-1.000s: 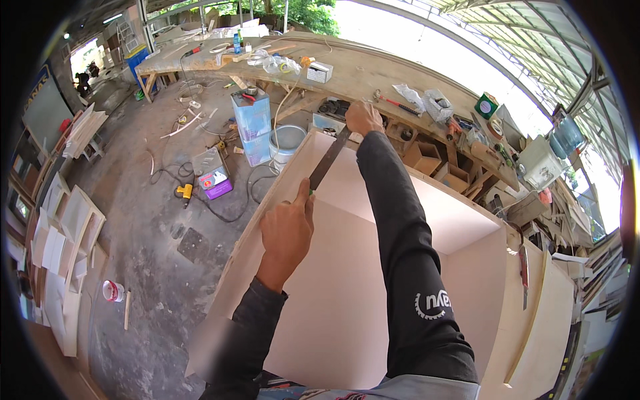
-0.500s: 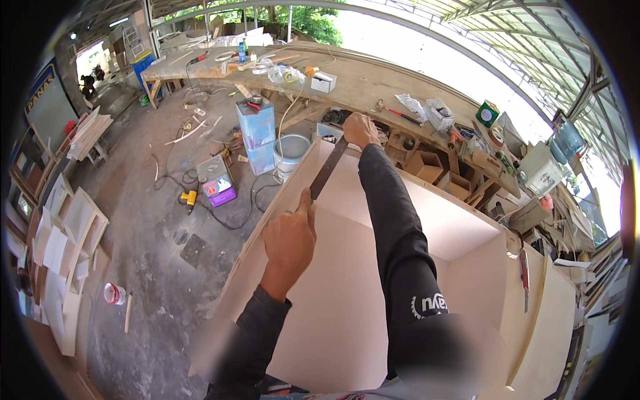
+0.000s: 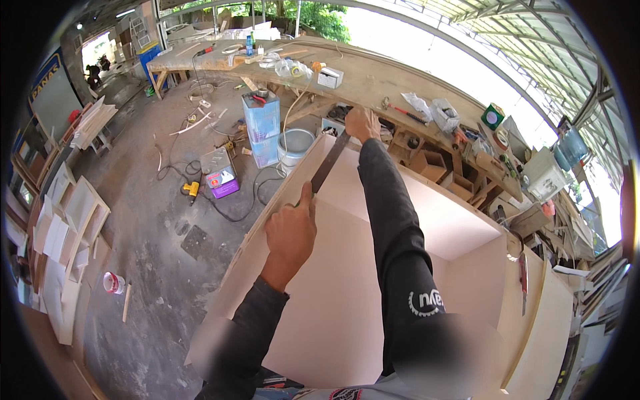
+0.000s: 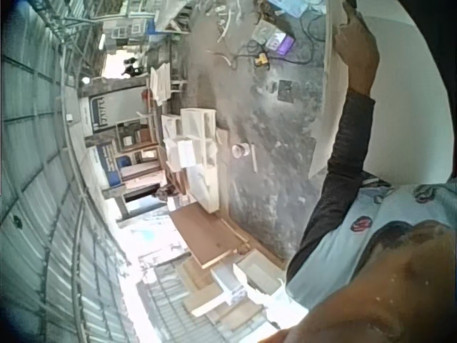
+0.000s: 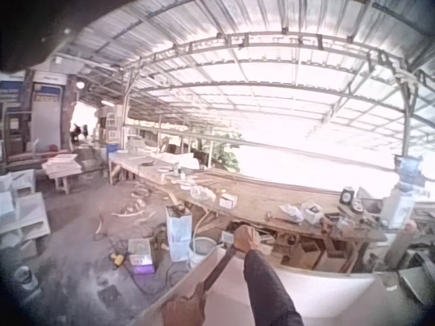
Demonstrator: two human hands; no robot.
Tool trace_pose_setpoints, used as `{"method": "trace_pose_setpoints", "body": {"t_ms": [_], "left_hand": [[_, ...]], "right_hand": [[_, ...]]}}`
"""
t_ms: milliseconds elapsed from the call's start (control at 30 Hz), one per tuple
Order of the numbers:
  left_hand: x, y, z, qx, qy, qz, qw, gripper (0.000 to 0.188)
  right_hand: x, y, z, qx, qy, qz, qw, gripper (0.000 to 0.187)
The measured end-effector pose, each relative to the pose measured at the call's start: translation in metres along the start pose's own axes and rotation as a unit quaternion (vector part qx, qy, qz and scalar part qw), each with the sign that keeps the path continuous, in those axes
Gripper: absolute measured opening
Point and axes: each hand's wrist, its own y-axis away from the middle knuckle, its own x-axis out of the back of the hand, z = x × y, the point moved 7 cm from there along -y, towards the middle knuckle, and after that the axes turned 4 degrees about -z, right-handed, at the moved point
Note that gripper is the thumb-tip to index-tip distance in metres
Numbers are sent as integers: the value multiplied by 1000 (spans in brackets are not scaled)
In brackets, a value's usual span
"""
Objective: The person uses a utility knife to trim excess material from the edges of a wooden cabinet and subsequently uses a file to smooth the edges of the cabinet's internal compartments.
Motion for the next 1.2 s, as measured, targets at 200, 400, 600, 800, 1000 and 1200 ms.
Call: {"method": "trace_pose_setpoints", "body": {"t_ms": [200,400,600,800,1000,1200], "left_hand": [[19,27,-12,39,15,-18,999,40],[0,-6,0,16,6,3,1000,42],[13,21,-10,35,11,-23,999,44],[2,-5,2,35,-9,-4,999,45],[4,13,-6,40,-1,-36,999,46],[10,10,-2,57,-15,-25,998,45]], "right_hand": [[-2,30,-33,16,5,-56,998,21],[-10,-1,-12,-47,-1,-38,998,23],[-8,27,-36,-4,-8,-80,997,23],[-5,-7,-37,-24,7,-71,997,25],[-20,10,-21,20,10,-60,998,27],[-14,4,-45,7,-8,-61,998,25]]}}
